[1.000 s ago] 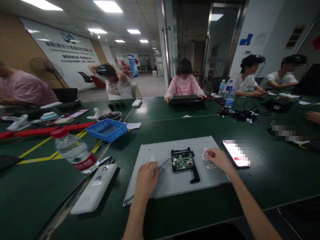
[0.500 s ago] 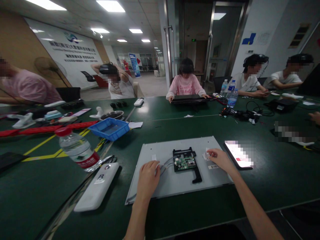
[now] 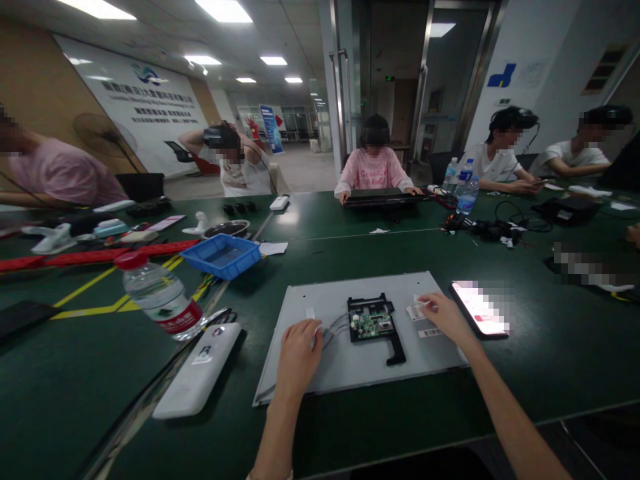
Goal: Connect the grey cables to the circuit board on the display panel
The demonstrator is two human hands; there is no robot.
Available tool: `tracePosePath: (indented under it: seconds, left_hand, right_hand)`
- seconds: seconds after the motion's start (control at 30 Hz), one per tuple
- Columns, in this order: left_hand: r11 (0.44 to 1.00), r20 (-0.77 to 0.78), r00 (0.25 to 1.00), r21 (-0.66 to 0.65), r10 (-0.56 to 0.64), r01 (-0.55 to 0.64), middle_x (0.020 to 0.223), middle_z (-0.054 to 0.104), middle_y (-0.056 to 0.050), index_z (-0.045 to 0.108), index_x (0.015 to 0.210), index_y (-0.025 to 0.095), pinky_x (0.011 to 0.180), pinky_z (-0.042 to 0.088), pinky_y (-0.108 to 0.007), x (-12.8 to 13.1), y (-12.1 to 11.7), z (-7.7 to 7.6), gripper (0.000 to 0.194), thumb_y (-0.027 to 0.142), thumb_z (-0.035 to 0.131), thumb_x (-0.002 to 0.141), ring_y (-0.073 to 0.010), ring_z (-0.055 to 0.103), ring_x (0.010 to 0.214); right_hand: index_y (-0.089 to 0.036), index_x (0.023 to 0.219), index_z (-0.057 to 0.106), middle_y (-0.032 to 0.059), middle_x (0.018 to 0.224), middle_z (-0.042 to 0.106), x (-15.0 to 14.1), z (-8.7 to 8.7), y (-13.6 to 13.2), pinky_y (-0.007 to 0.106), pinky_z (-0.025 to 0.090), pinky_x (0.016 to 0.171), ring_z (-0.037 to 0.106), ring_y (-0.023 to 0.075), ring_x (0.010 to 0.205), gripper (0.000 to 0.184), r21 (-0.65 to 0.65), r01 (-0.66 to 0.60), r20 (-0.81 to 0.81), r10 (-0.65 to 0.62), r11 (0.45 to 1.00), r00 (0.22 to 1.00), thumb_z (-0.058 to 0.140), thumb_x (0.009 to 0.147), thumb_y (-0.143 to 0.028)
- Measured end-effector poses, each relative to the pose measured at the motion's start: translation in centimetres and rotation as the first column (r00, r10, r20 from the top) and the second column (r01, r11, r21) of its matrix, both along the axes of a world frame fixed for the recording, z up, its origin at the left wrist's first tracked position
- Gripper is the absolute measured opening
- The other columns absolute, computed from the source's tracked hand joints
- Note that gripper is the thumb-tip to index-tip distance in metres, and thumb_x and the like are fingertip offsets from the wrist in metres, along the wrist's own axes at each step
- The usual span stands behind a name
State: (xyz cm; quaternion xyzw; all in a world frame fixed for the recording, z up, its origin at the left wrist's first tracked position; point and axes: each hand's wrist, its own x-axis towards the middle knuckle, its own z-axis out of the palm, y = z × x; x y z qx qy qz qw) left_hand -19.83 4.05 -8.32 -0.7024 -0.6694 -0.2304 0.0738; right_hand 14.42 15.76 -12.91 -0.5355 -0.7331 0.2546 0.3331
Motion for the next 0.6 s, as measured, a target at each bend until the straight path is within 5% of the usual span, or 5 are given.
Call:
tracePosePath:
  seconds: [0.6]
  left_hand:
    - [1.000, -0.016, 1.000, 0.011, -0.024, 0.024, 0.105, 0.065, -0.008, 0.061, 0.101, 0.018, 0.092, 0.042, -0.041, 0.0, 0.0, -0.1, 0.025, 0.020, 0.040, 0.089, -0.0234, 0.057, 0.100]
  right_hand:
    - [-0.019, 0.092, 0.067, 0.0067, 0.097, 0.065, -0.4, 0.0, 1.4, 0.028, 0.041, 0.082, 0.059, 0.0192, 0.090, 0.023, 0.169, 0.012, 0.314, -0.065, 0.986, 0.947, 0.045, 0.088, -0.025]
